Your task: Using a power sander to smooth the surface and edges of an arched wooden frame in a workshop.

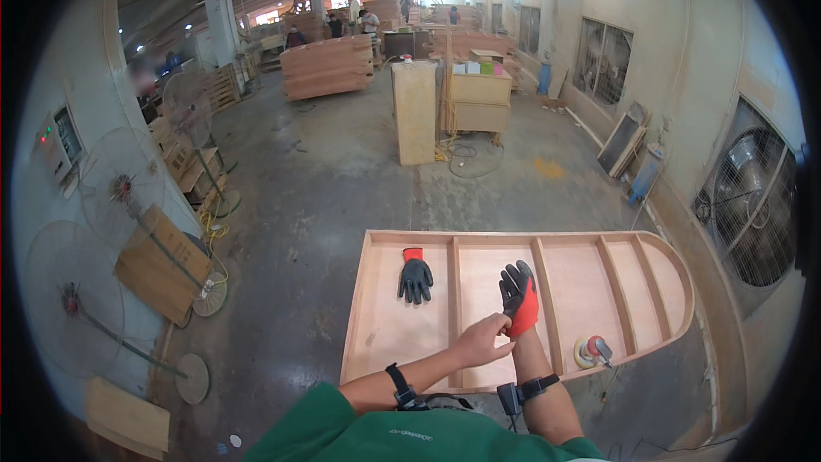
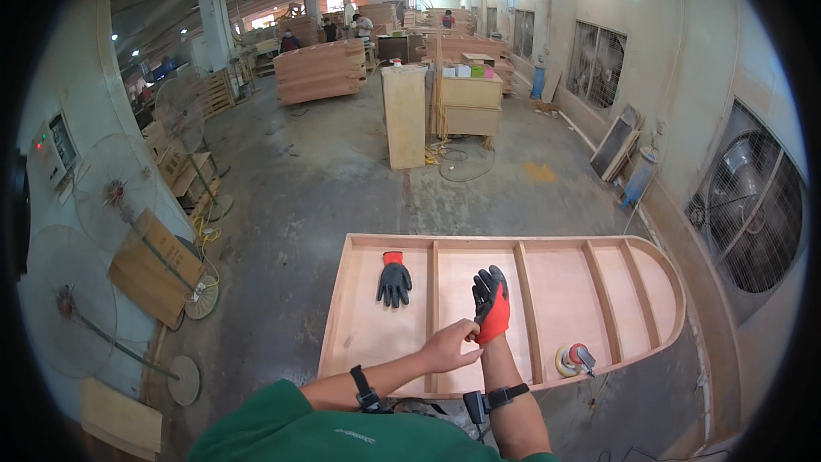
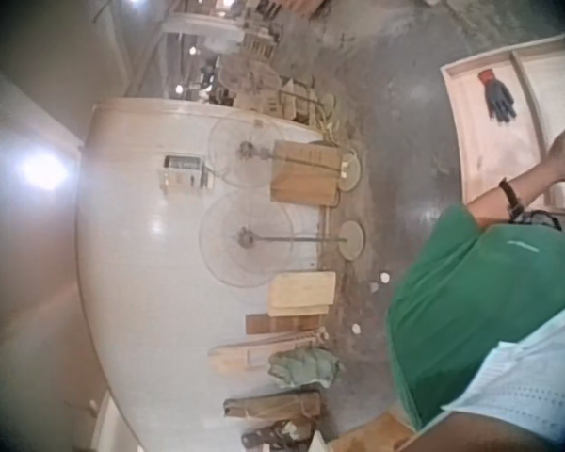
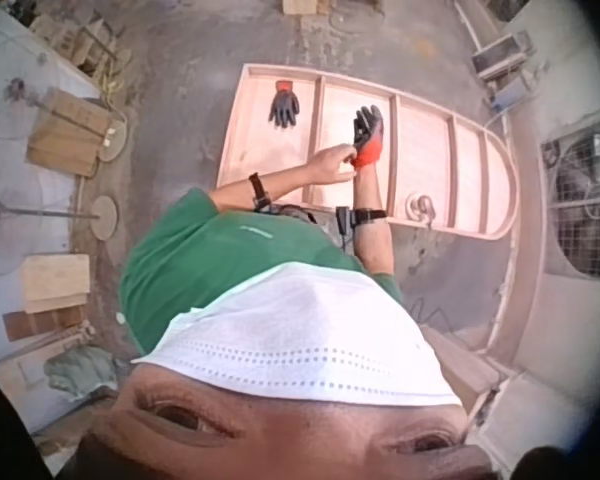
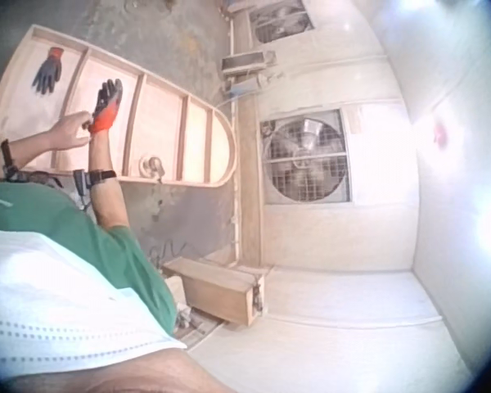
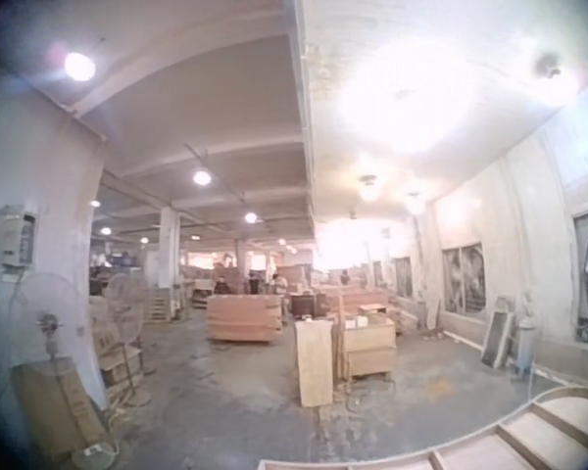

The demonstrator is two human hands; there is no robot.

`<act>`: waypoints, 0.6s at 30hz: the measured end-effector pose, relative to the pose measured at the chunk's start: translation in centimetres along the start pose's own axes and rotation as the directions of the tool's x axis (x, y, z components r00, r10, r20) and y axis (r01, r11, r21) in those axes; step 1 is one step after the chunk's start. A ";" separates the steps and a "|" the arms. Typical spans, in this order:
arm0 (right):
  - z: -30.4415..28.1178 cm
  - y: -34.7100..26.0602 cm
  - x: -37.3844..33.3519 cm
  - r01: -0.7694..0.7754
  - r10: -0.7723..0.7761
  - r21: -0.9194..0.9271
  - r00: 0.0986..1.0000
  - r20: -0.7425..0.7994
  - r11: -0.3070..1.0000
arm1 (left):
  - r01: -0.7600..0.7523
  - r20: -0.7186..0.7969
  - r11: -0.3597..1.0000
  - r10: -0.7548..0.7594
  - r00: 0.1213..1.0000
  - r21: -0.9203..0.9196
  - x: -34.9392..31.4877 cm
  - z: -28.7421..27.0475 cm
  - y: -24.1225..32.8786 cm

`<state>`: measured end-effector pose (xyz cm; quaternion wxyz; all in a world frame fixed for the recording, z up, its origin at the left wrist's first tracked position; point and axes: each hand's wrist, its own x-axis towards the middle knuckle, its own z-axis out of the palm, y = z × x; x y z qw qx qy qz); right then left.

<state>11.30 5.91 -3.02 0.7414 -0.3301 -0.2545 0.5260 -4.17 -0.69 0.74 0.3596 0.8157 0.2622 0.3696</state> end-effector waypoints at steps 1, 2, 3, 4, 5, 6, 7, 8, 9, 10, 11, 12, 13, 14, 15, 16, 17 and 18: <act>0.7 0.0 0.3 0.003 -0.003 0.001 1.000 0.000 1.000 | 0.019 -0.057 1.000 -0.019 0.998 0.002 0.3 0.4 -0.3; 1.3 0.0 0.5 0.005 -0.005 0.003 1.000 0.001 1.000 | 0.038 -0.114 0.999 -0.037 0.993 0.004 0.7 0.5 -0.5; 1.6 -0.1 0.7 -0.017 0.017 0.018 1.000 -0.014 1.000 | 0.038 -0.121 0.999 -0.037 0.992 0.005 1.0 0.4 -0.6; 1.7 0.0 1.0 -0.019 0.019 0.016 1.000 -0.008 1.000 | 0.027 -0.125 0.997 -0.018 0.992 0.070 1.5 0.1 -0.8; 1.5 0.2 1.4 -0.010 0.010 -0.004 1.000 0.007 1.000 | 0.016 -0.128 0.991 0.002 0.992 0.135 1.9 -0.1 -0.9; 1.3 0.3 2.0 0.000 0.000 -0.025 1.000 0.022 1.000 | 0.016 -0.135 0.991 0.002 0.991 0.136 2.2 -0.2 -0.9; 1.0 0.5 2.4 0.000 0.001 -0.029 1.000 0.027 1.000 | -0.016 -0.191 0.992 0.039 0.981 0.123 2.4 -0.2 -0.9; 0.6 0.7 2.8 -0.004 0.004 0.043 1.000 -0.006 0.999 | -0.049 -0.245 0.993 0.075 0.967 0.111 2.7 -0.3 -0.9; 0.6 0.6 2.9 -0.006 0.011 0.115 0.999 -0.043 0.993 | -0.049 -0.247 0.993 0.075 0.966 0.109 2.9 -0.5 -1.3; 0.6 0.5 3.0 -0.006 0.011 0.112 0.999 -0.044 0.994 | 0.114 -0.169 0.992 -0.123 0.978 -0.062 3.1 -0.8 -1.6; 0.6 0.5 3.1 0.016 -0.003 0.126 0.995 -0.102 0.992 | 0.284 -0.056 0.934 -0.302 0.952 -0.215 3.3 -0.9 -2.0; 1.0 0.6 3.0 0.033 -0.010 0.142 0.988 -0.154 0.989 | 0.286 -0.062 0.934 -0.305 0.950 -0.214 3.2 -0.9 -2.8; 1.0 0.7 3.3 0.039 -0.014 0.130 0.983 -0.183 0.991 | 0.254 -0.051 0.948 -0.268 0.962 -0.193 3.4 -0.9 -3.6; 1.1 0.7 3.7 0.038 -0.014 0.131 0.983 -0.181 0.991 | 0.221 -0.038 0.960 -0.231 0.972 -0.173 3.5 -0.7 -4.3; 0.7 0.7 4.3 0.074 -0.068 0.040 0.987 -0.146 0.996 | 0.221 -0.028 0.960 -0.229 0.973 -0.175 3.9 -0.3 -3.7; 1.1 0.3 4.5 0.109 -0.113 -0.049 0.988 -0.105 0.993 | 0.242 -0.059 0.965 -0.249 0.967 -0.102 4.3 -0.1 -2.6; 1.4 -0.1 4.6 0.141 -0.146 -0.055 0.984 -0.100 0.989 | 0.264 -0.089 0.964 -0.266 0.960 -0.030 4.6 0.2 -1.9; 2.0 -0.2 4.9 0.141 -0.146 -0.054 0.984 -0.098 0.988 | 0.263 -0.091 0.964 -0.265 0.960 -0.028 4.7 0.3 -2.5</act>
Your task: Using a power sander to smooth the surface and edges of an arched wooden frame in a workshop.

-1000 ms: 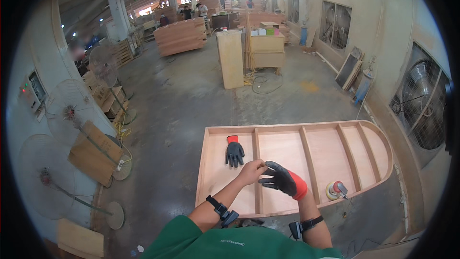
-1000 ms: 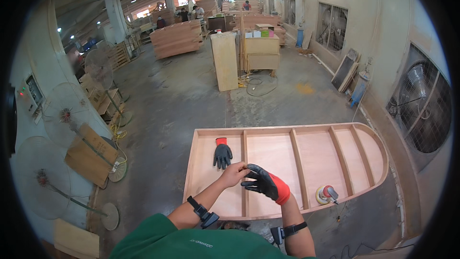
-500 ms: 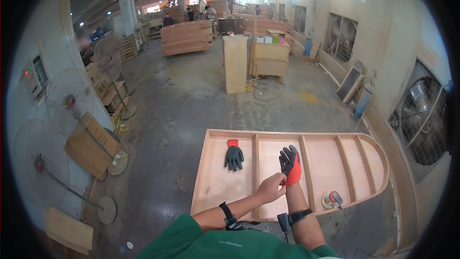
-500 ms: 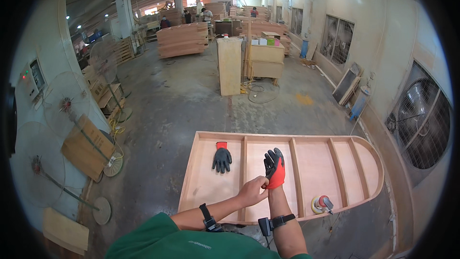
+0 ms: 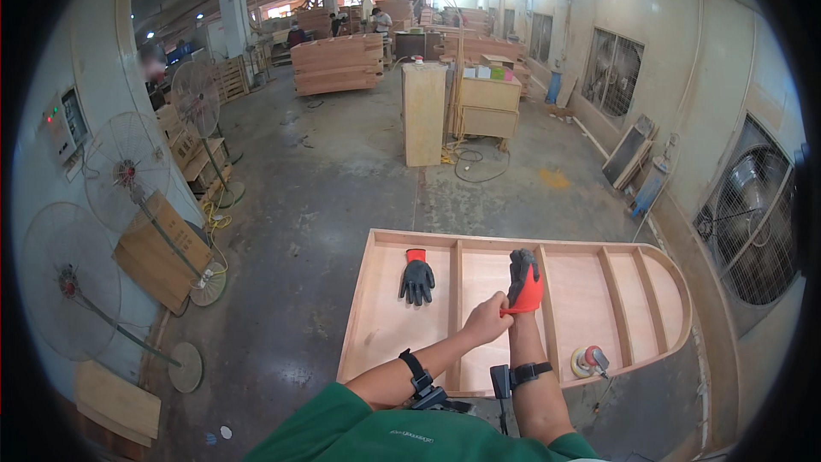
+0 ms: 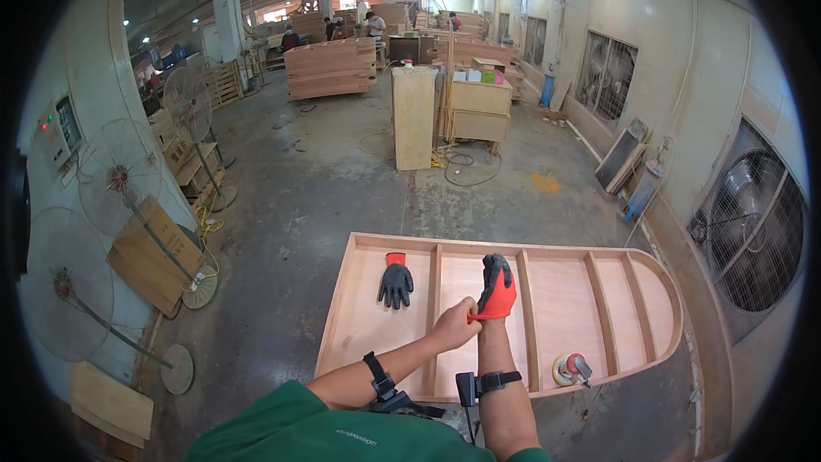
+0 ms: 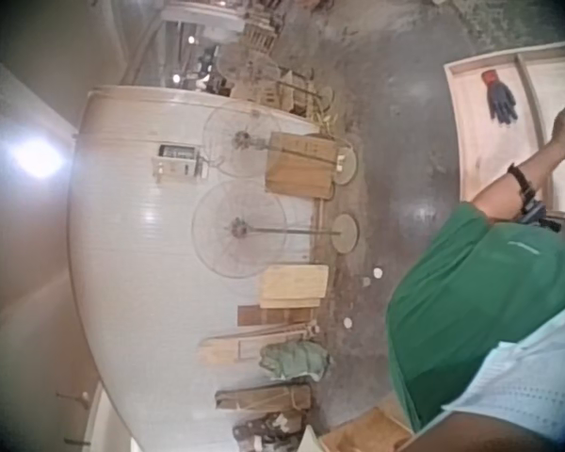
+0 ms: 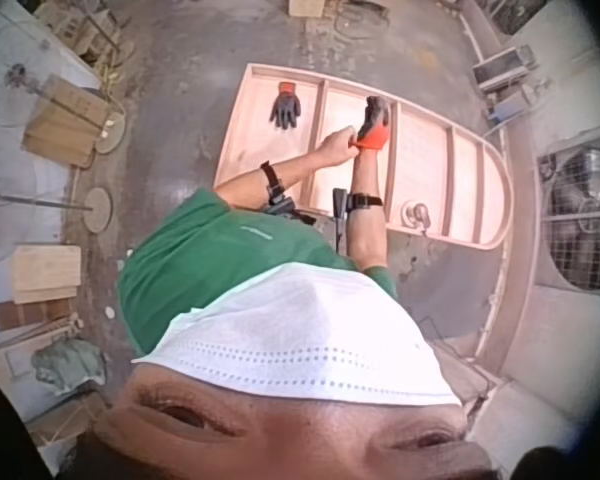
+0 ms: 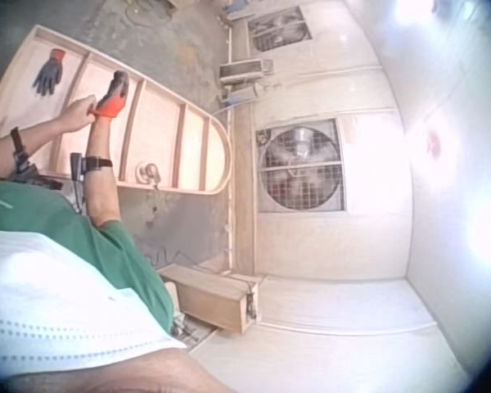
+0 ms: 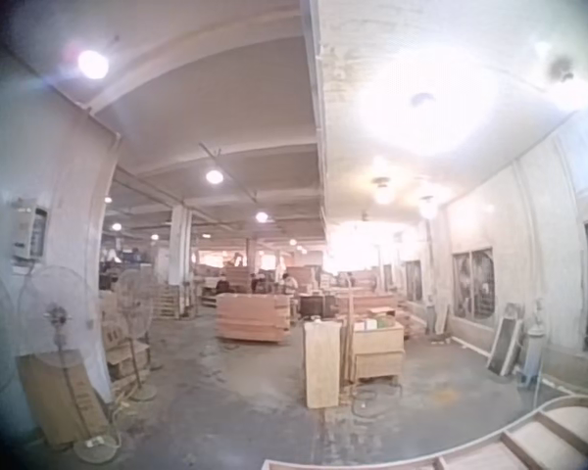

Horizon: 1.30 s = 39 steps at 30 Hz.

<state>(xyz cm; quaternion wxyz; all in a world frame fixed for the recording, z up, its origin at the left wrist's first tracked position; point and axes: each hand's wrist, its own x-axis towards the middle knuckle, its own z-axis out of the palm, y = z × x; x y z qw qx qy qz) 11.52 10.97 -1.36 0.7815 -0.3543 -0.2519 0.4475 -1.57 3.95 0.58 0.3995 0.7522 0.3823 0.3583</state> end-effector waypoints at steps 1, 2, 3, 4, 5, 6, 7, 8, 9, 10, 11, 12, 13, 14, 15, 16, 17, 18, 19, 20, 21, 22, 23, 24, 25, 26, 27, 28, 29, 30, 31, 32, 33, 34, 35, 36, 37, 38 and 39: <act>0.4 -0.1 0.2 0.150 -0.149 -0.009 0.988 0.041 0.989 | 0.060 -0.057 0.998 -0.060 0.997 0.007 0.5 0.2 -1.1; 0.8 -0.3 0.6 0.297 -0.295 -0.013 0.952 0.082 0.955 | 0.119 -0.112 0.993 -0.117 0.987 0.010 0.9 0.7 -2.0; 2.0 -1.3 -0.1 0.345 -0.334 -0.096 0.935 0.114 0.933 | 0.192 -0.111 0.981 -0.195 0.975 -0.035 1.3 0.9 -2.2; 2.8 -2.0 -0.5 0.346 -0.336 -0.098 0.936 0.111 0.933 | 0.192 -0.106 0.981 -0.194 0.975 -0.035 1.6 1.4 -2.4; 3.6 -2.5 -0.9 0.347 -0.340 -0.041 0.932 0.123 0.937 | 0.182 -0.135 0.981 -0.190 0.972 -0.068 2.0 2.0 -2.6; 4.1 -3.2 -1.0 0.347 -0.346 0.015 0.928 0.137 0.938 | 0.172 -0.164 0.980 -0.187 0.969 -0.102 2.5 2.9 -3.0; 5.4 -3.6 -1.3 0.372 -0.370 0.028 0.906 0.205 0.928 | 0.175 -0.184 0.979 -0.191 0.964 -0.102 2.9 3.9 -4.9; 7.6 -3.4 -1.9 0.351 -0.352 0.049 0.904 0.243 0.935 | 0.021 -0.230 0.967 -0.081 0.970 -0.253 3.5 4.3 -8.3; 9.0 -3.1 -2.2 0.232 -0.282 0.195 0.915 0.288 0.953 | -0.143 -0.278 0.911 0.032 0.960 -0.388 3.7 4.1 -10.3; 7.5 -3.6 -1.5 0.149 -0.241 0.312 0.928 0.284 0.939 | -0.138 -0.245 0.905 0.039 0.969 -0.402 3.8 4.6 -8.3; 5.4 -3.9 -0.3 0.206 -0.287 0.238 0.878 0.383 0.949 | -0.108 -0.078 0.915 0.085 0.993 -0.388 3.5 4.8 -6.4; 4.7 -5.1 -0.4 0.223 -0.296 0.231 0.884 0.363 0.947 | -0.082 0.087 0.927 0.122 0.989 -0.366 2.9 4.2 -3.6; 5.8 -6.4 -1.3 0.045 -0.167 0.365 0.935 0.311 0.930 | -0.103 0.134 0.989 0.117 0.984 -0.105 1.9 2.7 -2.2; 6.7 -7.6 -2.1 -0.116 -0.030 0.494 0.960 0.278 0.862 | -0.099 0.125 0.990 0.111 0.986 -0.103 1.5 1.1 -0.5; 6.9 -8.2 -2.5 -0.188 0.049 0.513 0.961 0.272 0.838 | -0.084 0.325 0.995 0.062 0.944 0.052 1.1 -0.5 1.0; 6.9 -8.0 -2.6 -0.199 0.055 0.511 0.958 0.282 0.837 | -0.096 0.503 0.974 -0.021 0.864 0.205 0.8 -1.4 1.7; 6.8 -7.7 -2.8 -0.230 0.078 0.425 0.935 0.346 0.875 | -0.206 0.545 0.964 0.084 0.834 0.167 0.3 -1.2 0.3; 6.0 -7.6 -2.7 -0.243 0.097 0.337 0.913 0.396 0.910 | -0.208 0.547 0.964 0.086 0.833 0.164 -0.3 -1.3 0.9; 4.7 -6.2 -2.2 -0.139 0.069 0.152 0.918 0.390 0.979 | -0.250 0.580 0.942 0.078 0.811 0.223 -1.2 -1.8 2.0; 3.3 -5.0 -1.5 -0.077 0.114 -0.128 0.944 0.308 0.989 | -0.295 0.614 0.914 0.067 0.787 0.278 -1.7 -2.0 2.5; 2.1 -3.5 -1.8 -0.026 0.129 -0.340 0.950 0.284 0.940 | -0.288 0.584 0.894 0.038 0.811 0.343 -2.5 -1.7 1.4; 0.8 -2.4 -2.4 0.026 0.133 -0.536 0.958 0.256 0.844 | -0.286 0.583 0.895 0.036 0.811 0.342 -3.1 -1.9 1.3; 0.0 -1.5 -3.3 0.107 0.095 -0.659 0.960 0.263 0.744 | -0.225 0.586 0.907 -0.029 0.810 0.356 -3.3 -2.3 1.3; -0.6 -0.7 -4.1 0.185 0.056 -0.761 0.959 0.278 0.622 | -0.165 0.586 0.914 -0.093 0.805 0.372 -3.4 -2.5 1.2; -1.8 0.3 -4.7 0.220 0.048 -0.818 0.956 0.289 0.531 | -0.134 0.548 0.929 -0.083 0.833 0.346 -3.8 -2.4 1.0; -2.8 1.3 -4.8 0.251 0.043 -0.865 0.953 0.299 0.434 | -0.137 0.551 0.929 -0.081 0.830 0.344 -4.0 -2.2 0.9; -2.7 0.6 -5.4 0.188 0.155 -0.938 0.958 0.240 0.292 | -0.100 0.417 0.942 -0.045 0.908 0.320 -4.2 -2.2 1.3; -3.2 0.9 -5.6 0.206 0.264 -0.973 0.937 0.227 0.104 | -0.067 0.271 0.955 -0.015 0.963 0.289 -4.4 -2.2 1.4; -4.3 2.1 -5.0 0.323 0.315 -0.945 0.903 0.292 -0.051 | -0.133 0.167 0.961 0.093 0.982 0.245 -4.1 -1.6 0.5; -4.3 2.5 -4.9 0.440 0.377 -0.876 0.859 0.347 -0.196 | -0.132 0.168 0.961 0.093 0.981 0.243 -4.0 -1.3 0.1; -4.4 2.9 -5.2 0.439 0.378 -0.876 0.859 0.345 -0.198 | -0.126 0.137 0.945 0.088 0.987 0.300 -4.0 -1.0 -0.2; -4.5 3.5 -5.7 0.482 0.421 -0.821 0.842 0.337 -0.305 | -0.117 0.106 0.927 0.084 0.991 0.356 -4.1 -0.8 -0.6; -4.2 3.6 -5.9 0.525 0.462 -0.750 0.824 0.328 -0.403 | -0.117 0.103 0.927 0.086 0.991 0.355 -4.0 -1.0 -0.9; -4.1 3.7 -6.2 0.527 0.463 -0.747 0.823 0.330 -0.405 | -0.101 0.135 0.923 0.054 0.989 0.371 -4.1 -1.1 -1.2; -4.2 3.7 -6.6 0.522 0.468 -0.720 0.830 0.304 -0.457 | -0.085 0.167 0.918 0.021 0.986 0.387 -4.1 -1.2 -1.5; -3.9 3.7 -6.9 0.516 0.472 -0.690 0.836 0.279 -0.507 | -0.083 0.164 0.919 0.020 0.986 0.385 -4.1 -1.5 -1.8; -3.7 3.7 -7.2 0.520 0.476 -0.687 0.834 0.279 -0.508 | -0.055 0.223 0.929 -0.030 0.974 0.365 -4.2 -1.7 -2.0; -3.6 3.7 -7.6 0.522 0.497 -0.665 0.830 0.252 -0.534 | -0.023 0.284 0.938 -0.080 0.956 0.345 -4.3 -2.0 -2.3; -3.3 3.6 -8.0 0.522 0.514 -0.643 0.828 0.224 -0.561 | -0.018 0.283 0.940 -0.084 0.955 0.339 -4.4 -2.3 -2.7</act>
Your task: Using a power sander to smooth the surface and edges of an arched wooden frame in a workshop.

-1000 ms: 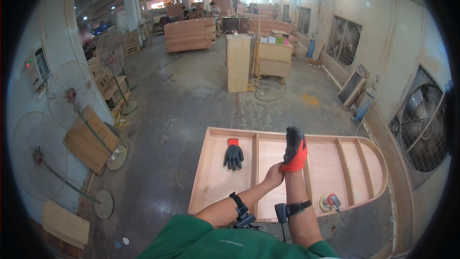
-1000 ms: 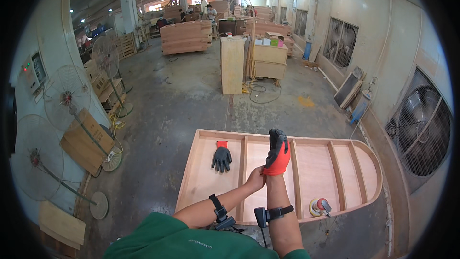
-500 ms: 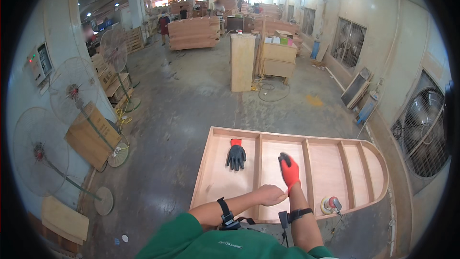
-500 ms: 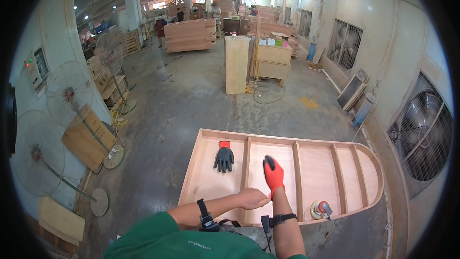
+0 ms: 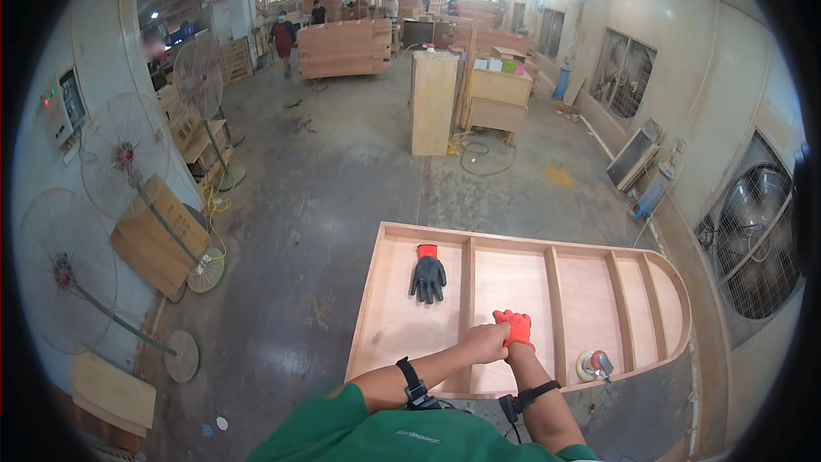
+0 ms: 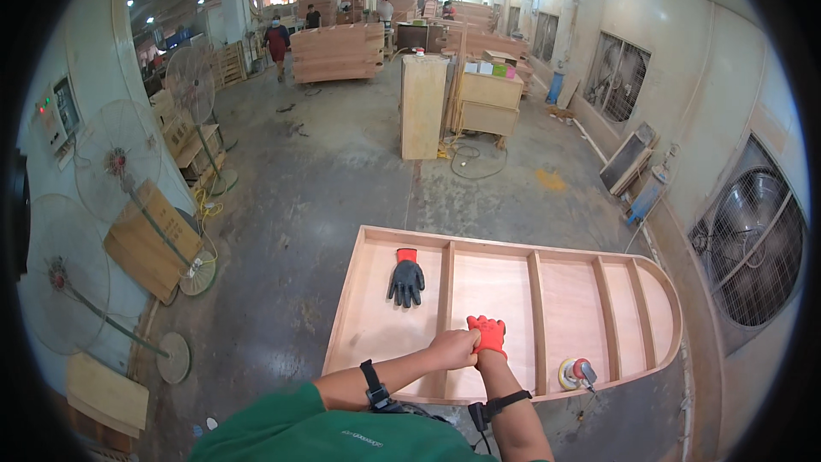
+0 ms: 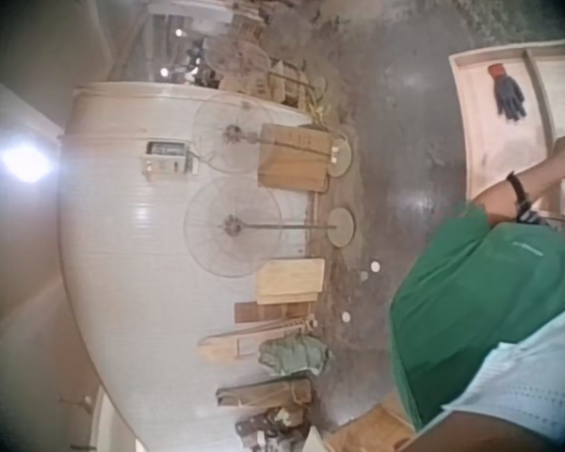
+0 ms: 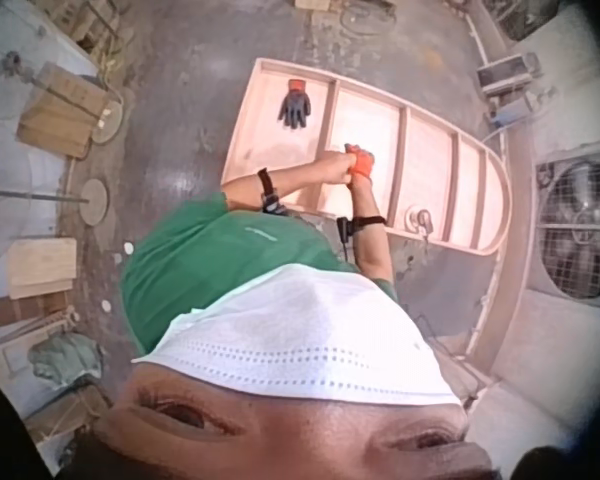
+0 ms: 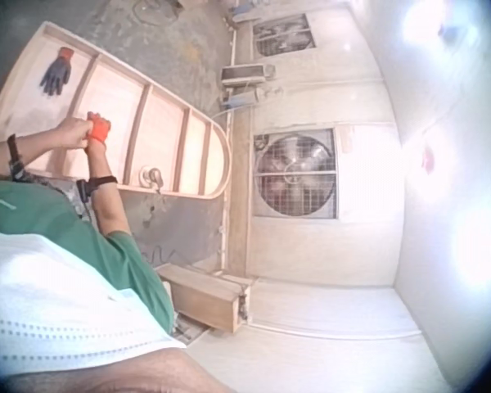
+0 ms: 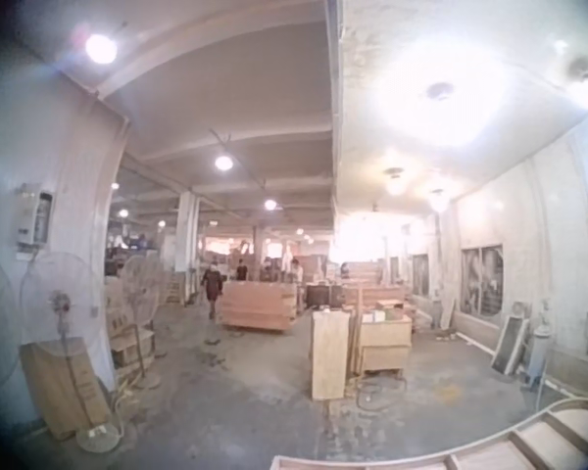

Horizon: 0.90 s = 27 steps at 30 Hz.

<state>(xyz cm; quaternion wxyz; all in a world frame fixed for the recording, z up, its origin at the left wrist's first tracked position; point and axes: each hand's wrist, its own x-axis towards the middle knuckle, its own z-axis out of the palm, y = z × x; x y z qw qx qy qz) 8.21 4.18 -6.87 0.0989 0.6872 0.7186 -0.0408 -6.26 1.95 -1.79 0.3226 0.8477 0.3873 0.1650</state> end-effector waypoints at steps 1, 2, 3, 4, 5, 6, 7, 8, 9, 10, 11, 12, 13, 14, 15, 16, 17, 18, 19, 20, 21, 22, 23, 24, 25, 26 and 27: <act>0.0 -0.4 -0.2 0.003 -0.003 -0.003 1.000 0.012 1.000 | -0.010 0.020 1.000 0.010 1.000 -0.016 -0.2 0.0 -0.5; 0.2 -0.9 -0.5 0.007 -0.006 -0.030 1.000 0.007 1.000 | -0.016 0.043 0.999 0.018 0.999 -0.035 -0.5 0.2 -1.0; 0.8 -1.0 -0.7 0.002 -0.001 -0.055 1.000 0.012 0.999 | -0.011 0.060 0.998 0.014 0.998 -0.055 -0.6 0.4 -1.4; 1.5 -0.9 -0.7 -0.006 0.008 -0.058 0.999 0.040 0.998 | -0.016 0.080 0.997 0.022 0.997 -0.073 -0.6 0.4 -1.3; 2.4 -0.6 -0.3 -0.014 0.014 -0.088 1.000 0.005 0.996 | -0.021 0.103 0.995 0.031 0.994 -0.097 -0.3 0.5 -1.4; 3.5 -0.7 -0.7 -0.014 0.012 -0.115 1.000 -0.014 0.993 | -0.043 0.106 0.986 0.060 0.993 -0.162 -0.3 0.7 -1.8; 3.2 -1.0 -1.5 0.000 -0.004 -0.127 1.000 -0.029 0.992 | -0.055 0.108 0.970 0.083 0.991 -0.235 -0.3 0.9 -2.2; 3.2 -1.2 -2.5 0.047 -0.059 -0.118 0.994 -0.096 0.992 | -0.097 0.154 0.944 0.152 0.976 -0.317 0.0 1.1 -3.4; 2.9 -1.9 -2.6 0.023 -0.026 -0.024 0.991 -0.129 0.999 | -0.129 0.182 0.912 0.213 0.960 -0.391 0.1 1.0 -4.9; 2.8 -1.5 -4.2 0.051 -0.040 0.102 0.994 -0.104 0.994 | -0.044 0.260 0.857 0.204 0.944 -0.513 0.2 0.5 -5.3; 2.2 -0.9 -5.3 0.072 -0.051 0.228 0.994 -0.096 0.971 | 0.041 0.332 0.792 0.207 0.920 -0.609 0.5 -0.2 -6.2; 2.6 -0.5 -6.4 0.067 -0.050 0.229 0.996 -0.077 0.971 | -0.043 0.200 0.834 0.181 0.963 -0.550 1.1 0.2 -8.7; 3.4 -0.4 -8.2 0.010 0.053 0.406 0.988 -0.143 0.914 | -0.113 0.056 0.876 0.157 0.986 -0.469 1.5 1.1 -12.3; 4.1 -0.2 -10.0 -0.032 0.171 0.570 0.967 -0.191 0.821 | -0.007 -0.020 0.911 -0.001 1.000 -0.412 1.9 1.5 -16.4; 4.4 0.4 -12.2 -0.090 0.226 0.624 0.964 -0.143 0.776 | 0.101 -0.097 0.926 -0.146 0.985 -0.364 2.3 1.3 -19.4; 4.8 1.8 -15.2 -0.169 0.304 0.665 0.948 -0.091 0.727 | 0.337 -0.049 0.885 -0.371 0.927 -0.320 3.4 0.2 -20.1; 5.1 2.0 -17.0 -0.197 0.319 0.666 0.946 -0.065 0.719 | 0.293 -0.299 0.928 -0.354 0.886 -0.229 3.3 -0.5 -23.3; 5.7 3.2 -20.0 -0.262 0.375 0.654 0.926 -0.035 0.709 | 0.376 -0.331 0.900 -0.432 0.839 -0.221 4.7 -1.7 -22.8; 6.7 3.6 -23.2 -0.309 0.420 0.632 0.907 -0.028 0.710 | 0.470 -0.341 0.860 -0.510 0.790 -0.197 5.8 -2.5 -22.9; 7.7 3.6 -24.8 -0.328 0.446 0.621 0.894 -0.039 0.712 | 0.469 -0.510 0.872 -0.470 0.720 -0.140 5.8 -2.5 -24.7; 8.4 3.2 -26.2 -0.372 0.480 0.647 0.877 0.012 0.665 | 0.493 -0.479 0.854 -0.507 0.716 -0.167 6.2 -2.7 -26.0; 8.7 2.3 -27.2 -0.413 0.513 0.675 0.856 0.059 0.612 | 0.505 -0.432 0.833 -0.551 0.714 -0.226 6.3 -2.4 -27.5; 8.6 1.3 -27.6 -0.430 0.530 0.663 0.846 0.058 0.613 | 0.544 -0.360 0.786 -0.618 0.699 -0.293 6.2 -1.7 -29.0; 8.9 0.5 -27.7 -0.465 0.528 0.694 0.837 0.143 0.550 | 0.556 -0.396 0.787 -0.615 0.682 -0.267 5.8 -0.7 -31.0; 8.8 -0.4 -27.4 -0.474 0.533 0.708 0.831 0.162 0.523 | 0.618 -0.323 0.724 -0.690 0.648 -0.306 6.0 -0.5 -32.4; 8.5 -1.1 -27.2 -0.477 0.541 0.714 0.825 0.163 0.513 | 0.598 -0.242 0.684 -0.719 0.652 -0.418 6.3 0.1 -33.1; 7.8 -2.0 -26.4 -0.479 0.564 0.725 0.812 0.151 0.495 | 0.512 -0.231 0.677 -0.695 0.681 -0.529 5.5 0.3 -34.7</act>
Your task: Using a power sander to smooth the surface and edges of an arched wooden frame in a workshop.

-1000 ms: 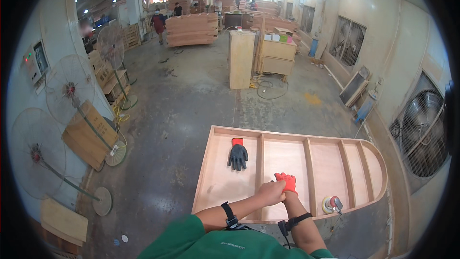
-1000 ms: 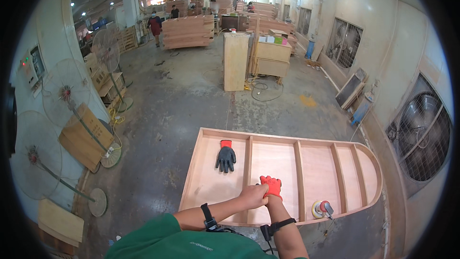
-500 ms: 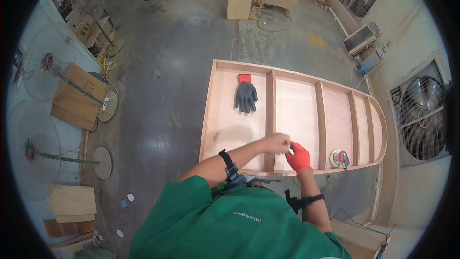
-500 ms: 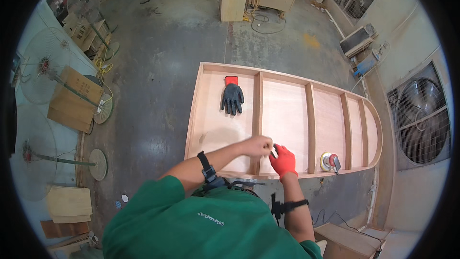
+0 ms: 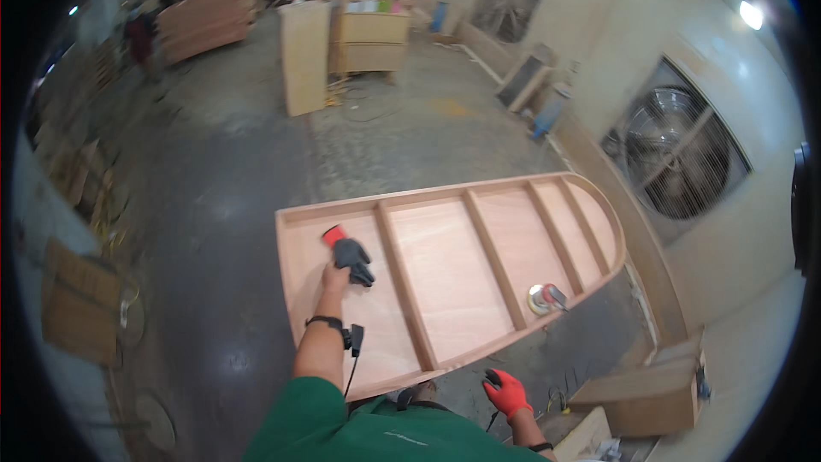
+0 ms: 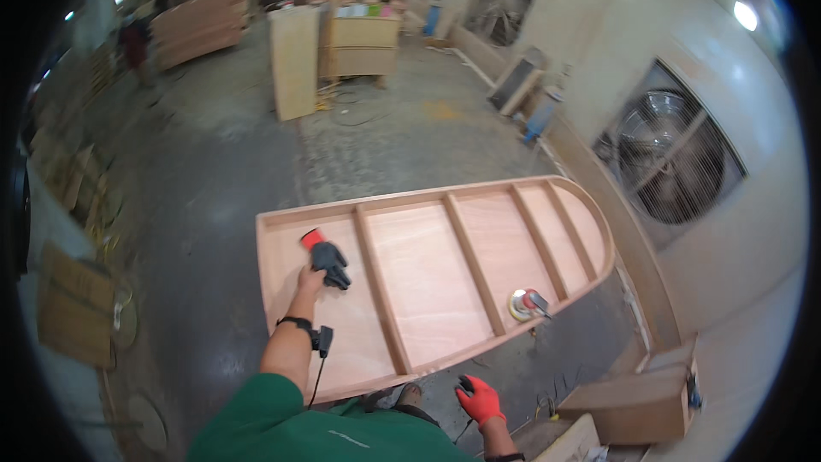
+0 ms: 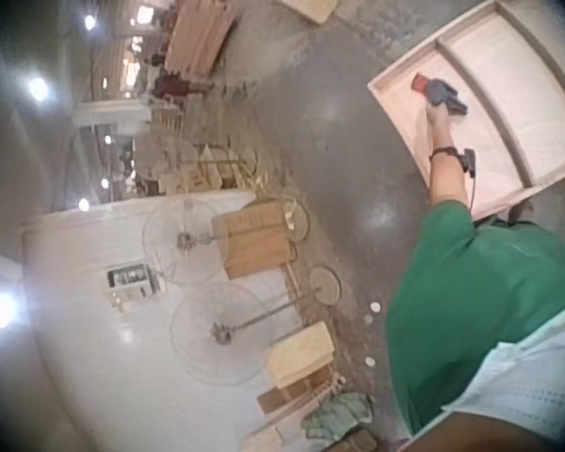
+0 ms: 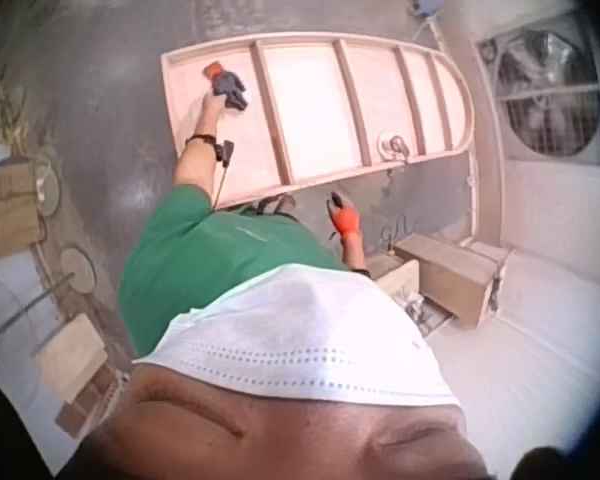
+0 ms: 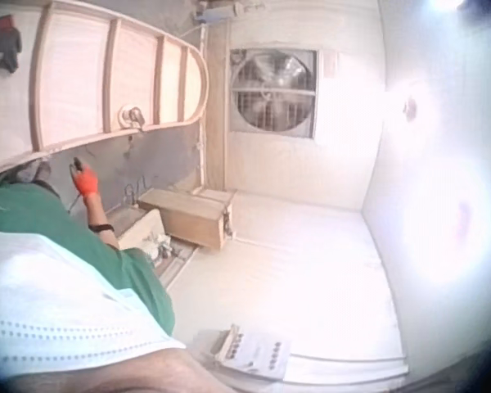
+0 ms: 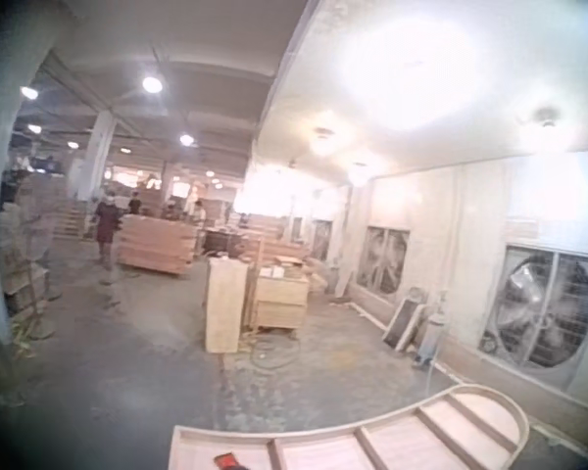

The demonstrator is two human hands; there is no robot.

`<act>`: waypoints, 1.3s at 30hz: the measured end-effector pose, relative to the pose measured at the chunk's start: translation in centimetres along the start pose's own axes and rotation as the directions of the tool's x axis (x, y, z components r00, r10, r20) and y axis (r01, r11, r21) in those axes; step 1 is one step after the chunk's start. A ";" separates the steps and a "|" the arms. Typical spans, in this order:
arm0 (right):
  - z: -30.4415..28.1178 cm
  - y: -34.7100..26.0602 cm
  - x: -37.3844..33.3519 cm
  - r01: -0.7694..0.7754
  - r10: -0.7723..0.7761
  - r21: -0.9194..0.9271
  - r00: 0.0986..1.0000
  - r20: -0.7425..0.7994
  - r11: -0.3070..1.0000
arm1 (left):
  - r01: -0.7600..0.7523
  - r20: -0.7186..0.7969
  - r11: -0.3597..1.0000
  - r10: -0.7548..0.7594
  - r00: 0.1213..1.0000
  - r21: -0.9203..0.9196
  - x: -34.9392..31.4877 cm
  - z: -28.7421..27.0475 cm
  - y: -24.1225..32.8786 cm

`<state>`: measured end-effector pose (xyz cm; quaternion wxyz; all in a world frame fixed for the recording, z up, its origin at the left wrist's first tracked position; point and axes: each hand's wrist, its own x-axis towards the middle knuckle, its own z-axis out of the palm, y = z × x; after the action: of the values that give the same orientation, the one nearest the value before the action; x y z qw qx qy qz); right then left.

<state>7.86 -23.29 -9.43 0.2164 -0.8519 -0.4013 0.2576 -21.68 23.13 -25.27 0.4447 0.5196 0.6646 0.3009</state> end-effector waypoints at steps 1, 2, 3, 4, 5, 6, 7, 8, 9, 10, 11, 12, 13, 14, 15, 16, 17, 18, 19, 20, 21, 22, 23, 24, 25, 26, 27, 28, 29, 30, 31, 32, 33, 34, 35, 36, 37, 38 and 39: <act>0.9 -2.6 0.7 0.104 -0.106 0.030 0.992 0.067 0.994 | 0.066 0.011 0.952 -0.066 0.998 -0.299 1.0 -2.7 -3.2; 0.0 -2.5 0.9 0.109 -0.110 0.029 0.993 0.043 0.994 | 0.149 0.203 0.855 -0.052 0.978 -0.497 -0.8 1.1 0.8; -0.8 -2.5 1.4 0.053 -0.052 0.040 0.998 -0.031 0.998 | 0.304 0.345 0.835 -0.148 0.927 -0.458 -4.0 2.5 6.9; -0.8 -3.9 2.6 0.110 -0.110 0.066 0.994 -0.007 0.992 | 0.267 0.302 0.803 -0.114 0.947 -0.533 -4.5 1.7 7.1; -0.7 -4.8 3.5 0.152 -0.154 0.090 0.988 0.010 0.984 | 0.216 0.296 0.794 -0.048 0.954 -0.568 -5.3 1.5 7.4; -0.6 -4.8 4.5 0.148 -0.147 0.113 0.989 -0.016 0.983 | 0.140 0.290 0.846 0.018 0.957 -0.515 -6.8 1.2 8.4; -0.6 -4.4 5.7 0.153 -0.158 0.242 0.988 -0.001 0.958 | 0.150 0.350 0.880 0.020 0.936 -0.451 -8.7 0.5 9.9; -0.8 -4.4 6.5 0.158 -0.176 0.369 0.984 0.016 0.916 | 0.112 0.377 0.864 0.095 0.921 -0.491 -10.3 0.0 10.3; -1.3 -5.7 7.0 0.160 -0.193 0.389 0.980 0.047 0.907 | 0.077 0.398 0.845 0.168 0.902 -0.529 -11.7 -0.7 10.1; -2.1 -7.2 7.4 0.158 -0.186 0.410 0.982 0.028 0.898 | 0.154 0.455 0.803 0.158 0.876 -0.576 -13.2 -1.3 10.0; -2.8 -8.8 7.7 0.180 -0.228 0.405 0.971 0.071 0.897 | 0.234 0.511 0.758 0.150 0.847 -0.609 -14.6 -2.2 9.9; -3.0 -10.0 8.2 0.211 -0.278 0.399 0.953 0.118 0.893 | 0.286 0.580 0.739 0.171 0.796 -0.610 -16.0 -3.4 10.0; -2.6 -9.9 9.3 0.149 -0.285 0.505 0.936 0.205 0.850 | 0.317 0.624 0.742 0.170 0.763 -0.590 -17.2 -3.7 10.0; -1.8 -9.7 10.3 0.147 -0.284 0.522 0.939 0.192 0.840 | 0.327 0.648 0.776 0.135 0.749 -0.540 -19.5 -4.0 11.6; -0.8 -10.0 11.4 0.163 -0.337 0.561 0.915 0.222 0.812 | 0.320 0.643 0.769 0.151 0.751 -0.554 -21.7 -4.2 12.2; 0.0 -10.2 12.3 0.176 -0.392 0.595 0.884 0.256 0.784 | 0.315 0.634 0.757 0.165 0.756 -0.573 -23.5 -3.9 12.4; 0.7 -10.4 13.2 0.082 -0.406 0.631 0.827 0.389 0.772 | 0.335 0.661 0.760 0.160 0.733 -0.556 -24.6 -3.6 12.2; 1.2 -11.1 13.1 0.092 -0.436 0.633 0.800 0.413 0.769 | 0.351 0.671 0.756 0.154 0.725 -0.553 -25.6 -3.8 11.4; 1.3 -11.6 13.1 0.108 -0.485 0.661 0.766 0.421 0.743 | 0.340 0.698 0.780 0.166 0.697 -0.525 -26.2 -3.5 11.0; 1.4 -12.0 13.2 0.120 -0.534 0.687 0.729 0.429 0.717 | 0.289 0.694 0.815 0.179 0.697 -0.501 -27.0 -3.1 10.6; 1.7 -11.9 13.3 0.118 -0.538 0.717 0.746 0.393 0.687 | 0.258 0.748 0.878 0.154 0.645 -0.403 -27.4 -3.3 11.2; 1.6 -12.0 13.4 0.128 -0.561 0.716 0.719 0.410 0.687 | 0.223 0.798 0.929 0.113 0.592 -0.296 -27.7 -3.8 11.8; 1.5 -11.9 13.6 0.148 -0.542 0.704 0.752 0.376 0.694 | 0.134 0.820 0.977 0.060 0.569 -0.164 -27.8 -4.3 12.7; 1.4 -11.8 13.8 0.167 -0.521 0.692 0.784 0.339 0.702 | 0.138 0.801 0.974 0.062 0.596 -0.178 -28.0 -4.6 12.3; 1.4 -11.8 13.9 0.154 -0.505 0.700 0.799 0.328 0.698 | 0.123 0.802 0.964 0.121 0.585 -0.235 -27.9 -4.7 11.5; 1.3 -11.6 14.2 0.159 -0.521 0.699 0.783 0.340 0.697 | 0.108 0.803 0.951 0.179 0.569 -0.289 -27.9 -4.7 10.8; -0.2 -12.4 13.5 0.171 -0.534 0.681 0.761 0.367 0.712 | 0.046 0.788 0.943 0.248 0.563 -0.329 -27.9 -4.5 10.1; -1.6 -13.1 12.9 0.182 -0.544 0.664 0.743 0.390 0.725 | 0.047 0.783 0.943 0.244 0.573 -0.328 -28.3 -4.2 10.4; -2.6 -13.5 12.6 0.176 -0.524 0.625 0.734 0.431 0.761 | 0.198 0.790 0.883 0.255 0.557 -0.425 -28.5 -3.8 11.0; -3.0 -13.2 12.7 0.169 -0.523 0.630 0.734 0.432 0.758 | 0.346 0.799 0.794 0.268 0.539 -0.500 -28.9 -3.5 11.3; -3.1 -12.9 12.8 0.420 -0.673 0.574 0.655 0.344 0.702 | 0.434 0.800 0.726 0.268 0.536 -0.534 -28.1 -3.0 10.7; -3.2 -12.7 12.8 0.642 -0.801 0.488 0.535 0.269 0.592 | 0.437 0.802 0.729 0.255 0.540 -0.527 -28.0 -2.7 9.9; -3.8 -12.6 13.0 0.631 -0.796 0.496 0.546 0.263 0.597 | 0.522 0.810 0.648 0.276 0.518 -0.555 -28.0 -2.3 11.5; -4.5 -12.9 13.1 0.673 -0.812 0.455 0.493 0.312 0.583 | 0.600 0.813 0.558 0.296 0.502 -0.573 -28.0 -2.2 12.9; -5.3 -13.2 13.2 0.714 -0.822 0.414 0.440 0.361 0.564 | 0.605 0.822 0.567 0.279 0.497 -0.559 -27.8 -2.0 13.7; -5.6 -13.2 13.2 0.754 -0.826 0.375 0.386 0.410 0.539 | 0.560 0.827 0.646 0.215 0.519 -0.519 -27.5 -1.7 14.3; -5.4 -12.9 13.4 0.756 -0.823 0.362 0.400 0.405 0.545 | 0.513 0.826 0.718 0.154 0.542 -0.470 -27.3 -1.5 14.7; -5.4 -12.8 13.3 0.747 -0.822 0.373 0.408 0.396 0.551 | 0.517 0.832 0.726 0.139 0.536 -0.454 -27.4 -1.4 14.9; -5.8 -12.7 13.4 0.750 -0.818 0.362 0.408 0.405 0.554 | 0.409 0.811 0.825 0.099 0.576 -0.390 -27.5 -1.0 15.4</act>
<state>11.47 -6.18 -1.15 0.2432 -0.4403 -0.7789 0.3746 -14.30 1.15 -3.89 0.8481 0.3869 0.3222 0.1649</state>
